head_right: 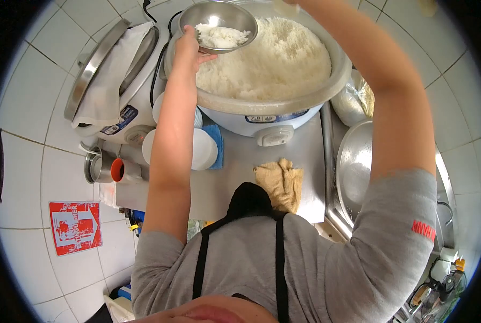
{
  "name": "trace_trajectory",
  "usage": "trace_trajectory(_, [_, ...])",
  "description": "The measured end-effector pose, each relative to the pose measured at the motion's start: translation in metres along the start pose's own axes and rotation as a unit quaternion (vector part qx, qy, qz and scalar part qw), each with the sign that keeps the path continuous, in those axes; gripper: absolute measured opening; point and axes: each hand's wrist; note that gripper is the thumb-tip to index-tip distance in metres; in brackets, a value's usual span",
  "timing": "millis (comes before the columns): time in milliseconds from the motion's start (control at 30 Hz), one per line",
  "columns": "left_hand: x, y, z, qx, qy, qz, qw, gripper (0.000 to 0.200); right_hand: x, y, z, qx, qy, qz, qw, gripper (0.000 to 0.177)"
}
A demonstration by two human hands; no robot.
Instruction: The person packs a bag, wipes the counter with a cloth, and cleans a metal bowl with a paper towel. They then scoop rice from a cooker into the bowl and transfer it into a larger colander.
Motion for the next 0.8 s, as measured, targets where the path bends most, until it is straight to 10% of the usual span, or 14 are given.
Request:
trace_trajectory(133, [0.008,0.001,0.012,0.038,-0.065,0.083,0.994,0.056,0.005,-0.124,-0.028,0.033,0.009,-0.036,0.999,0.013])
trace_trajectory(800, [0.008,0.005,0.007,0.073,-0.131,0.112,0.982,0.063,-0.025,-0.081,0.051,-0.060,0.106,-0.052,0.991,0.024])
Point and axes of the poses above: each hand's wrist, its own z-axis away from the middle knuckle, its own y-axis out of the back of the hand, x = y × z, and after that the axes turned 2 degrees about -y, right-handed
